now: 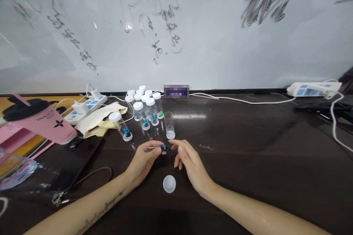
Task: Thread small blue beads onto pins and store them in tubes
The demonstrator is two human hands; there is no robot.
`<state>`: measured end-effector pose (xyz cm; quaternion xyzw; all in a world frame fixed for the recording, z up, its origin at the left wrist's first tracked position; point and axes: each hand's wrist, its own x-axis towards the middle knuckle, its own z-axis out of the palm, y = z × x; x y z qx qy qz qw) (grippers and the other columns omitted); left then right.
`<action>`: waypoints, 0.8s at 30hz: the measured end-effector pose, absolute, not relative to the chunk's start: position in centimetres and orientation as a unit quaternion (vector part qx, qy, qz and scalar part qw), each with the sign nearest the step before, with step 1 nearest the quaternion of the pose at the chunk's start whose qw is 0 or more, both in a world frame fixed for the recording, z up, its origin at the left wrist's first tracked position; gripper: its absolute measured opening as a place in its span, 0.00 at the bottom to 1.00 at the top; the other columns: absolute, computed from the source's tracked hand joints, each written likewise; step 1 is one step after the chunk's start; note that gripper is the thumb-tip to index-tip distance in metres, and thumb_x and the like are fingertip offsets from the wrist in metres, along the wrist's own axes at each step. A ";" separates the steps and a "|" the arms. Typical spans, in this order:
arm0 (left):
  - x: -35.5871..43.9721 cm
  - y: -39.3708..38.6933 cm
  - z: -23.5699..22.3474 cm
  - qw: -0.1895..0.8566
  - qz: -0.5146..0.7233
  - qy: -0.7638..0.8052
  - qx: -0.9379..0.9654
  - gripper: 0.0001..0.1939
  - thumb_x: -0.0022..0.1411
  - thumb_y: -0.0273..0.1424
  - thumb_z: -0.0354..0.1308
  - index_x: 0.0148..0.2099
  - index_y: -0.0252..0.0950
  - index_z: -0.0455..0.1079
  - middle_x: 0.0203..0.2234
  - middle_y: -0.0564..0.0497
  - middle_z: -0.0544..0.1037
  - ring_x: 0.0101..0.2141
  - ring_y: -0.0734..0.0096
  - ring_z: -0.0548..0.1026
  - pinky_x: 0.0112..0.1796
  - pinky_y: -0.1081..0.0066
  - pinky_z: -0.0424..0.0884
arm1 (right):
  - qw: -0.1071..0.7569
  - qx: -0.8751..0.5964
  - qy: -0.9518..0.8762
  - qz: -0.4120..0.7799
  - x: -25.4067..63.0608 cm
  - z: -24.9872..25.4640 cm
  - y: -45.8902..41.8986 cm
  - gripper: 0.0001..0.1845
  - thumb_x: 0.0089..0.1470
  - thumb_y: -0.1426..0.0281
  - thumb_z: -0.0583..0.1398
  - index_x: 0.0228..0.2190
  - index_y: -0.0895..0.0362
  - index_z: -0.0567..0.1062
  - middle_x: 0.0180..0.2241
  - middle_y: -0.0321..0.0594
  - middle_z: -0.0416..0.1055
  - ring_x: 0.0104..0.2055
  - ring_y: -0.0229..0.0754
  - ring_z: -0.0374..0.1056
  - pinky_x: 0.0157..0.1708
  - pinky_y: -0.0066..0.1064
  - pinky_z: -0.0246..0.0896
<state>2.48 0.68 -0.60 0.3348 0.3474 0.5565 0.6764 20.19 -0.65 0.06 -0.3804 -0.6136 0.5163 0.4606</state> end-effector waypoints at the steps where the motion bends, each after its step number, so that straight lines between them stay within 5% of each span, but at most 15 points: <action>1: 2.5 0.7 -0.6 0.676 0.557 0.347 0.335 0.11 0.43 0.28 0.72 0.32 0.32 0.78 0.28 0.49 0.80 0.28 0.73 0.76 0.38 0.72 0.69 | 0.460 -0.381 -0.614 0.516 20.2 0.1 -0.7 0.21 0.65 0.58 0.48 0.49 0.54 0.72 0.35 0.40 0.65 0.27 0.36 0.64 0.26 0.29 0.60; 24: 2.5 0.6 -0.5 0.680 0.557 0.342 0.331 0.11 0.43 0.27 0.72 0.32 0.33 0.78 0.27 0.50 0.80 0.28 0.73 0.76 0.37 0.72 0.70 | 0.459 -0.378 -0.623 0.508 20.2 0.0 -0.6 0.20 0.65 0.59 0.48 0.49 0.54 0.73 0.35 0.40 0.65 0.26 0.36 0.63 0.25 0.29 0.60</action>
